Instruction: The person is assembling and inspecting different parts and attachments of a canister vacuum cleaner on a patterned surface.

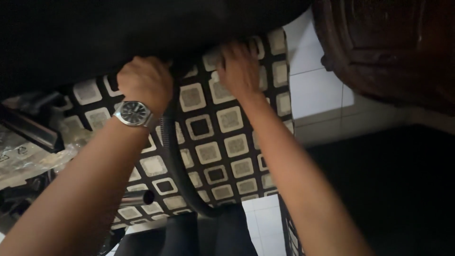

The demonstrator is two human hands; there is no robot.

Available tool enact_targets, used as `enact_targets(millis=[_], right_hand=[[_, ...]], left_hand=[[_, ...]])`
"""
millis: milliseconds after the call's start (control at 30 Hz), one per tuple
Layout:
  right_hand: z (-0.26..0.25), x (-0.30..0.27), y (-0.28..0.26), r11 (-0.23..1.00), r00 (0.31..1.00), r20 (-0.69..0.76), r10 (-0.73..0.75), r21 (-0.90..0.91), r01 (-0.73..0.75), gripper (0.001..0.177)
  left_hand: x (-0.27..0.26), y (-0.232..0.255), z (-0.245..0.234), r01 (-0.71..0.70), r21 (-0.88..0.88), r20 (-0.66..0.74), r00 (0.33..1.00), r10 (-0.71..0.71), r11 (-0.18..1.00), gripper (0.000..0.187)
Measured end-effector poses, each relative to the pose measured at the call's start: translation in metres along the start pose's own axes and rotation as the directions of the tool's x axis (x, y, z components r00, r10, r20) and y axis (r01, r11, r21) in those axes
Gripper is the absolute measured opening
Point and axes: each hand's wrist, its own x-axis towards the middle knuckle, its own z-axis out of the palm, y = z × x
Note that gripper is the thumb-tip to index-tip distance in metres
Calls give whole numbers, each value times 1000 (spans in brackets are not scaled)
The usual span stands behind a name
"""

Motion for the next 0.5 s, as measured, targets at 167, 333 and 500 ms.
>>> enact_targets(millis=[167, 333, 500], right_hand=[[-8, 5, -12, 991, 960, 262, 97, -112, -70, 27], [6, 22, -2, 983, 911, 373, 176, -107, -146, 39], [-20, 53, -25, 952, 815, 496, 299, -212, -220, 55]], left_hand=[[0, -4, 17, -29, -47, -47, 999, 27, 998, 31], [3, 6, 5, -17, 19, -81, 997, 19, 1000, 32], [11, 9, 12, 61, -18, 16, 998, -61, 998, 30]])
